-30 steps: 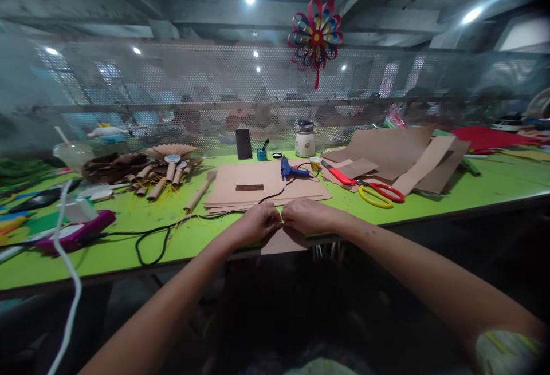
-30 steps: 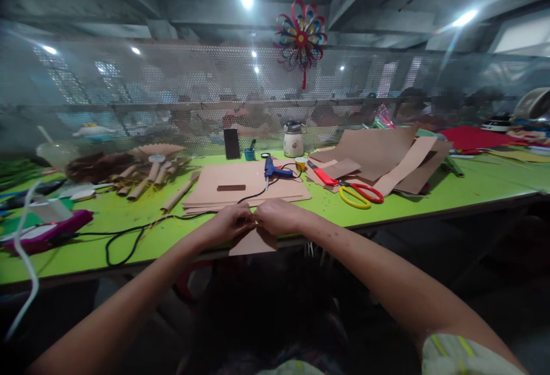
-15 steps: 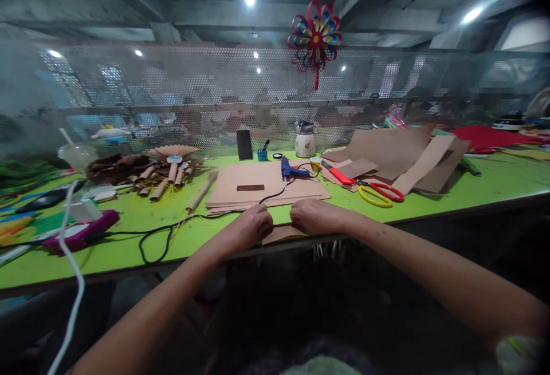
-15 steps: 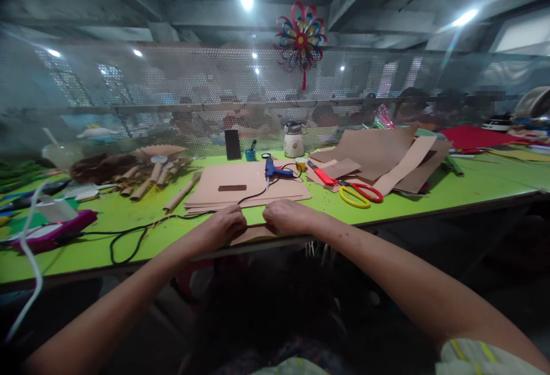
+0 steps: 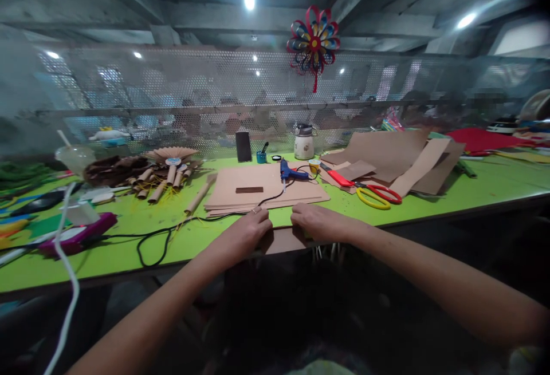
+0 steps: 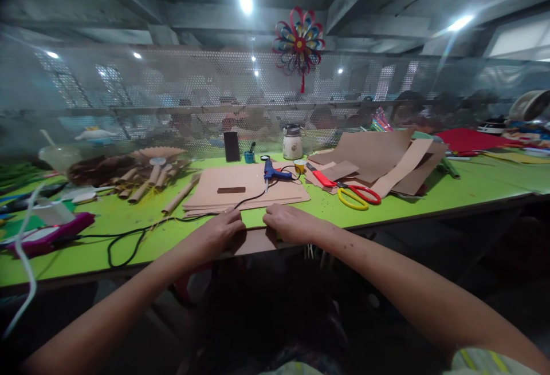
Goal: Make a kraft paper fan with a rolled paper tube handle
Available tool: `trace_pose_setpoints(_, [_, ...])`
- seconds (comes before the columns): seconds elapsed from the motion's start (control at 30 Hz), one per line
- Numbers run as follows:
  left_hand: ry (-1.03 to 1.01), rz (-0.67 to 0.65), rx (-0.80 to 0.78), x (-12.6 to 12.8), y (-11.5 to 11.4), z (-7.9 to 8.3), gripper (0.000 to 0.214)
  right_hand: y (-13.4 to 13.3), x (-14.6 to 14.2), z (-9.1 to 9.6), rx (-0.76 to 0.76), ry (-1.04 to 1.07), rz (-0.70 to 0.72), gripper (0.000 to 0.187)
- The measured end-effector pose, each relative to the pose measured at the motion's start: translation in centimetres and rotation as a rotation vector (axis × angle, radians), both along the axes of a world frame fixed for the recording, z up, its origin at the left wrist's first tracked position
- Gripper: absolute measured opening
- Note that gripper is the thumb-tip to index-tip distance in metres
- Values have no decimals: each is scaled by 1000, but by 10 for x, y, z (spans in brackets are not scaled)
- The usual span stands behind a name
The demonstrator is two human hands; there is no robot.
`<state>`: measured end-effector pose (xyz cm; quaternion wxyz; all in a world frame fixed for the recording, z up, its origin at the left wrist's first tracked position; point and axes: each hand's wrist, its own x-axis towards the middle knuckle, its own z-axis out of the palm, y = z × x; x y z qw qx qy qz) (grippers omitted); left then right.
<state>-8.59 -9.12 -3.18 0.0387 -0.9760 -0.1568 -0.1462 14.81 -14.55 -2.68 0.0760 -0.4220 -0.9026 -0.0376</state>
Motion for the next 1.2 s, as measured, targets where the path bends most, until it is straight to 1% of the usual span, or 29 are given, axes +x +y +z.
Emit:
trace_pose_setpoints(0.1, [59, 4, 102, -1, -8, 3, 6, -2, -2, -7, 123, -50, -14, 6])
trace_pose_setpoints(0.13, [73, -1, 103, -1, -10, 3, 6, -4, -2, -9, 153, -59, -12, 6])
trace_pose_setpoints(0.2, [76, 2, 44, -1, -13, 5, 8, -8, -4, -12, 192, -75, -3, 5])
trace_pose_setpoints(0.27, [14, 47, -75, 1, -12, 5, 15, -12, -5, -15, 234, -93, -6, 6])
trace_pose_setpoints(0.37, [-150, 192, -307, 9, -3, 6, 30, -15, -6, -19, 313, -99, -15, 8])
trace_pose_setpoints(0.43, [-212, 260, -465, 17, 4, 8, 36, -16, -6, -22, 358, -73, -18, 9])
trace_pose_setpoints(0.53, [-184, 289, -626, 29, 9, 12, 38, -18, -5, -27, 412, -23, -9, 12])
trace_pose_setpoints(0.7, [-144, 319, -797, 40, 0, 13, 40, -20, -3, -35, 492, 56, -25, 19])
trace_pose_setpoints(0.83, [-140, 320, -776, 41, -4, 10, 35, -21, -2, -41, 503, 98, -48, 20])
trace_pose_setpoints(0.97, [-167, 332, -717, 40, -6, 9, 35, -20, -3, -43, 460, 174, -83, 20])
trace_pose_setpoints(1.03, [-177, 342, -696, 38, -8, 7, 35, -19, -2, -41, 401, 267, -94, 19])
trace_pose_setpoints(1.1, [-185, 344, -690, 37, -9, 4, 34, -20, 0, -36, 328, 405, -70, 15])
trace_pose_setpoints(1.13, [-190, 342, -692, 37, -10, 3, 34, -20, 1, -32, 298, 476, -52, 17])
trace_pose_setpoints(1.2, [-201, 333, -676, 37, -11, 1, 33, -19, 2, -24, 248, 582, -24, 27])
